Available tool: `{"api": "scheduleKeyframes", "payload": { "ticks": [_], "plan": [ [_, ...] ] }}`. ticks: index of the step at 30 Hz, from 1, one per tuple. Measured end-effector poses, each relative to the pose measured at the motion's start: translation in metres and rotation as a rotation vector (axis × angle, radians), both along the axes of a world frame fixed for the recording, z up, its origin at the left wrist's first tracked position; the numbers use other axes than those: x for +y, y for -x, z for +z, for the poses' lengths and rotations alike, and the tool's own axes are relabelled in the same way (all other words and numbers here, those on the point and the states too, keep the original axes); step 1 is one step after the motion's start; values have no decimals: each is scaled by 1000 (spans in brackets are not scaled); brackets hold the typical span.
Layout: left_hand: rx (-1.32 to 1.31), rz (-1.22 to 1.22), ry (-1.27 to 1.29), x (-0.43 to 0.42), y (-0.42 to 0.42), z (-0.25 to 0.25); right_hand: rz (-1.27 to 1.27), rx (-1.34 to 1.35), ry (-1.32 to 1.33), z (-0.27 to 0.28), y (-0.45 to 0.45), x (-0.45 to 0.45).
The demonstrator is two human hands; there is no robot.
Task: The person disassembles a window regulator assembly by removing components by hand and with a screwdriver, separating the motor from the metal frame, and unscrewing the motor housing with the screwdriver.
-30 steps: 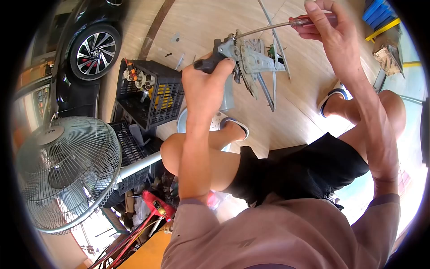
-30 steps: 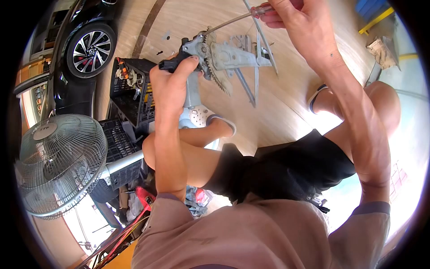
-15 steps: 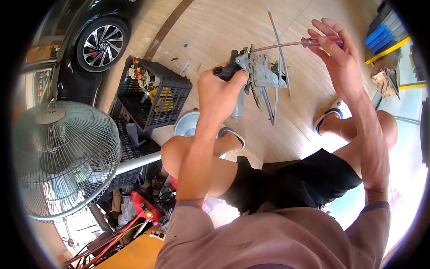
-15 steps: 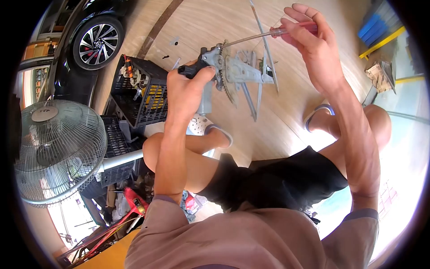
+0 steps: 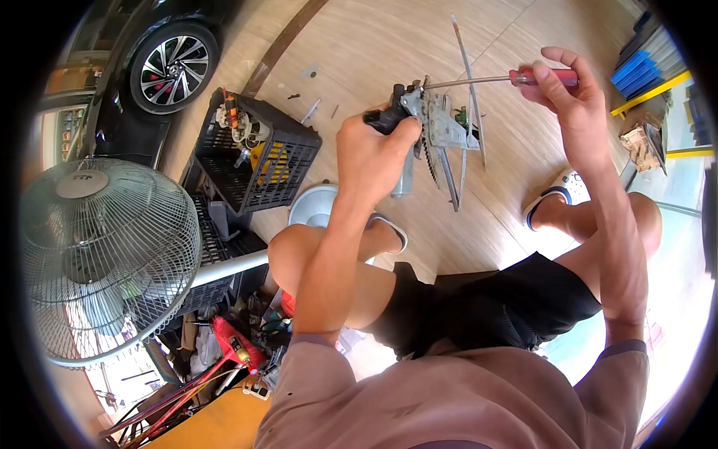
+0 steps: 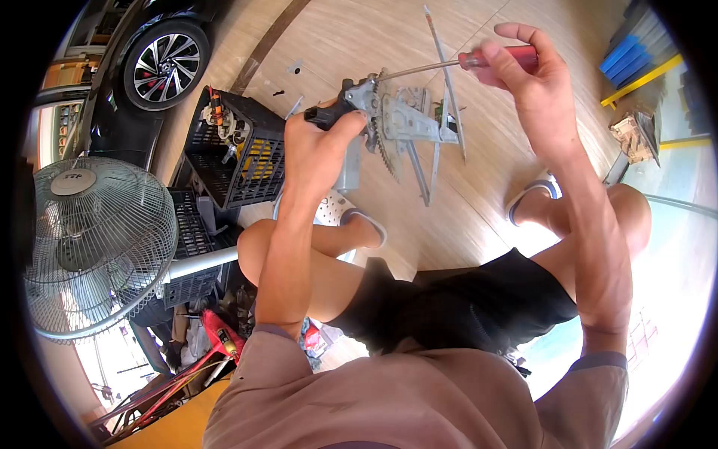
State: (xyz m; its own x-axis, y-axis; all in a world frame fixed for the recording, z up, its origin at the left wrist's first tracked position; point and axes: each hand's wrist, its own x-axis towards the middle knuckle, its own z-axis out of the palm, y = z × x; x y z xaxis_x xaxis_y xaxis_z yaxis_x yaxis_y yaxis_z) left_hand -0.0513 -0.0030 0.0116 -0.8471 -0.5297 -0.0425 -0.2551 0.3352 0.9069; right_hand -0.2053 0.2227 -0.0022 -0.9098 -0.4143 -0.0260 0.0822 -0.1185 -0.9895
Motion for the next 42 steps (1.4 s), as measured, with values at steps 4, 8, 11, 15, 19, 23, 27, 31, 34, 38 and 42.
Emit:
{"api": "scheduleKeyframes", "payload": {
  "ticks": [4,8,11,15,19,23,27,31,34,38,42],
  "plan": [
    [-6,-4,-13,0,0,1,-30,86,-51,-6,4,0],
    [-29,5,-9,-1,-1,0,38,23,270,0,-2,-5],
    [-30,11,-19,0,-1,-1,33,-30,-190,8,2,3],
    [-33,5,-8,0,0,-1,1,-7,64,-2,3,0],
    [-21,2,-4,-2,-1,-3,100,40,179,-8,5,3],
    [-17,-7,16,-1,-1,-3,-10,-104,-126,5,3,-1],
    [-25,-2,7,1,-1,0,5,33,168,-8,6,1],
    [-27,-7,14,1,-1,1,68,81,36,-8,10,6],
    [-26,1,-5,2,-1,3,-16,34,-132,-5,7,2],
    [-19,-2,-10,0,-1,-2,-16,165,174,-15,6,-3],
    [-29,8,-39,1,-1,1,66,80,149,-7,4,-1]
  ]
}}
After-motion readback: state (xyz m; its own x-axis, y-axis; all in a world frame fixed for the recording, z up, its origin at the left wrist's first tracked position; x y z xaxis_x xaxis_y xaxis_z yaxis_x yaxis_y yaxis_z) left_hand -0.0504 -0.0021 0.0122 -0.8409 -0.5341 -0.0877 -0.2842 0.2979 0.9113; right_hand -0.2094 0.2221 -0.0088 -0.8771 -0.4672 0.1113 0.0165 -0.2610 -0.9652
